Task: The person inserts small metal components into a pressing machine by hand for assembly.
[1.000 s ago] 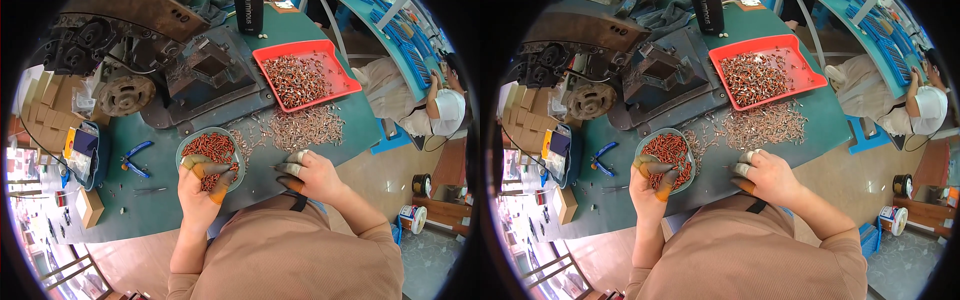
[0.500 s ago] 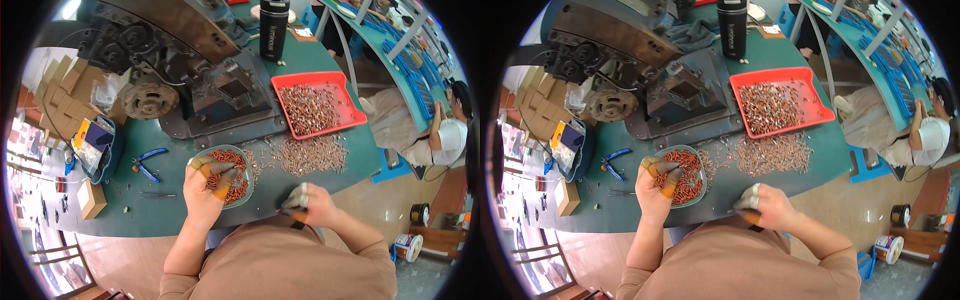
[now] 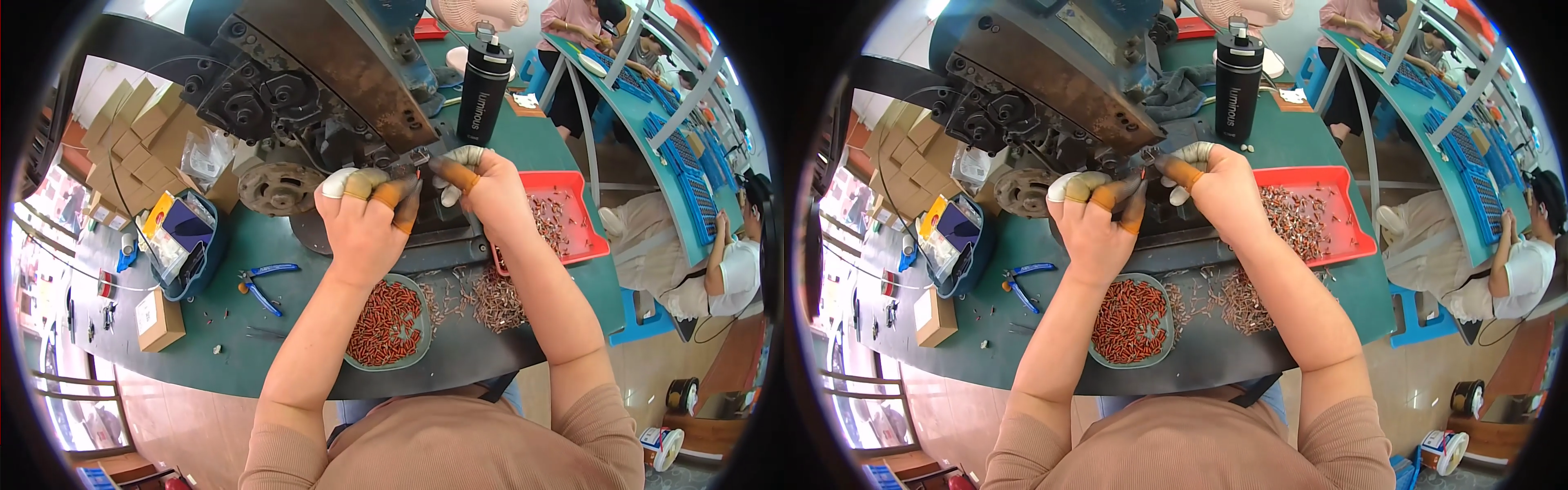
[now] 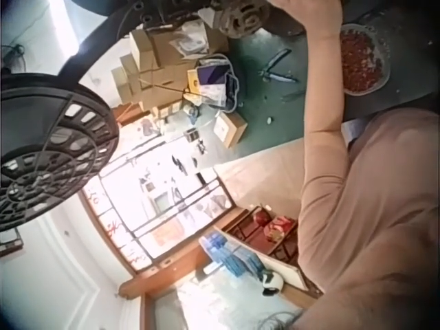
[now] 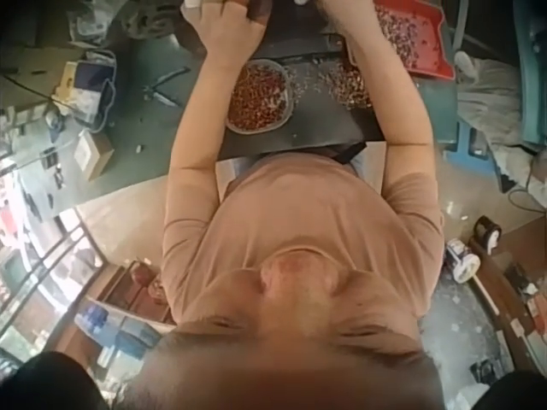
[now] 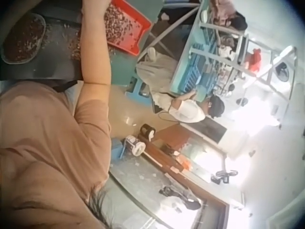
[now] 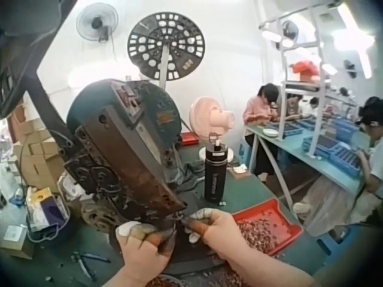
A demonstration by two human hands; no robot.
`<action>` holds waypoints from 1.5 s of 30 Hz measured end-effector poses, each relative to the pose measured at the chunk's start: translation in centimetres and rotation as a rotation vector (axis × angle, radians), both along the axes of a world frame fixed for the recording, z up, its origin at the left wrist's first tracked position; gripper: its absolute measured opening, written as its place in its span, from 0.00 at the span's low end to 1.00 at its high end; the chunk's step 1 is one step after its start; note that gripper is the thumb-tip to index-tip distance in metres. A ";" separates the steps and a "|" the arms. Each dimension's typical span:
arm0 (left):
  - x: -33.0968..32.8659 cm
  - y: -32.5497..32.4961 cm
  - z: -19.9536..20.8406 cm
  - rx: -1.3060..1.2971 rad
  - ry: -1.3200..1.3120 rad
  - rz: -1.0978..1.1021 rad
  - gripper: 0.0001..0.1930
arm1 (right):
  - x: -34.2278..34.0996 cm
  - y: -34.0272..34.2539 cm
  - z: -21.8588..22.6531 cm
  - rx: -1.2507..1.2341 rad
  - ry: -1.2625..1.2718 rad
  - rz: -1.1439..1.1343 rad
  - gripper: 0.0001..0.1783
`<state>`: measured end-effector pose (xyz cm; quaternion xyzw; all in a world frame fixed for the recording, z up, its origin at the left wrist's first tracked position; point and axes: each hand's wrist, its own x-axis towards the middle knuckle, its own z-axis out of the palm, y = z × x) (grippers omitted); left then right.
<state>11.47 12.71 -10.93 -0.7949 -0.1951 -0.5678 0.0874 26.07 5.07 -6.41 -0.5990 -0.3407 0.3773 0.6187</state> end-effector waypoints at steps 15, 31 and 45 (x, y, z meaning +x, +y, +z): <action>1.6 2.0 -1.3 0.161 0.013 0.088 0.12 | 0.4 1.6 -0.9 -0.001 0.067 0.012 0.01; 2.1 2.0 -0.9 0.164 -0.010 0.095 0.13 | 0.5 1.8 -1.7 0.090 -0.014 0.017 0.05; -6.5 -7.5 -0.8 -0.519 0.444 -0.070 0.15 | 4.1 -9.9 -3.5 0.001 -0.397 -0.115 0.06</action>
